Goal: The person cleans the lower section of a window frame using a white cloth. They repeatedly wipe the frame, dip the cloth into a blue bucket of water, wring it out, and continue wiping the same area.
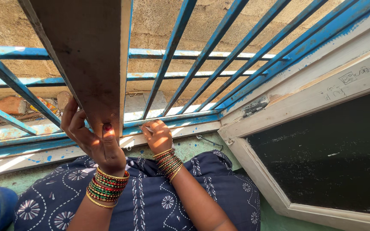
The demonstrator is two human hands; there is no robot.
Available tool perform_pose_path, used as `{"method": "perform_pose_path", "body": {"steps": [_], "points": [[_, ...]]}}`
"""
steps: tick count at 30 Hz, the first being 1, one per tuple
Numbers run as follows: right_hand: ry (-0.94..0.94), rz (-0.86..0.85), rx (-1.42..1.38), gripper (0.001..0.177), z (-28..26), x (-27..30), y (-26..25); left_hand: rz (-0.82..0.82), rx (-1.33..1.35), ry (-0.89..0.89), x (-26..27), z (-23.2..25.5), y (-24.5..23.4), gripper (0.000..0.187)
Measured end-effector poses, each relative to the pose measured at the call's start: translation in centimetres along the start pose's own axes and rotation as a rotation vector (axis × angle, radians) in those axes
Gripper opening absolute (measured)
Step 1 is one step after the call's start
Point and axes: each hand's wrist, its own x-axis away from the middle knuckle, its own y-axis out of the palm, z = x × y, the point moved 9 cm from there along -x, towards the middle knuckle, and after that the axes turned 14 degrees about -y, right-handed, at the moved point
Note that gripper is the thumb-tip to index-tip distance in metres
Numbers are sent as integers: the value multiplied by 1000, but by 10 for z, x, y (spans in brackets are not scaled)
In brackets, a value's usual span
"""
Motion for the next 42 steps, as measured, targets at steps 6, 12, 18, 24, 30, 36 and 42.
{"method": "perform_pose_path", "body": {"steps": [6, 12, 18, 24, 30, 36, 42], "points": [[-33, 1, 40, 15, -6, -1, 11, 3, 1, -8, 2, -3, 1, 53], [-123, 58, 144, 13, -45, -2, -15, 5, -1, -13, 1, -2, 1, 52], [-244, 66, 154, 12, -38, 8, 3, -3, 31, -21, 5, -7, 2, 52], [-377, -97, 182, 26, -42, 13, 45, -2, 48, -1, 7, -8, 8, 53], [-316, -95, 27, 21, -44, 18, 54, 6, 51, -4, 12, -12, 8, 54], [-145, -30, 51, 22, -45, 14, 25, -28, 60, -33, 14, -17, 8, 57], [-130, -17, 215, 22, -59, 12, 17, -12, 30, -13, 15, -15, 9, 55]]}}
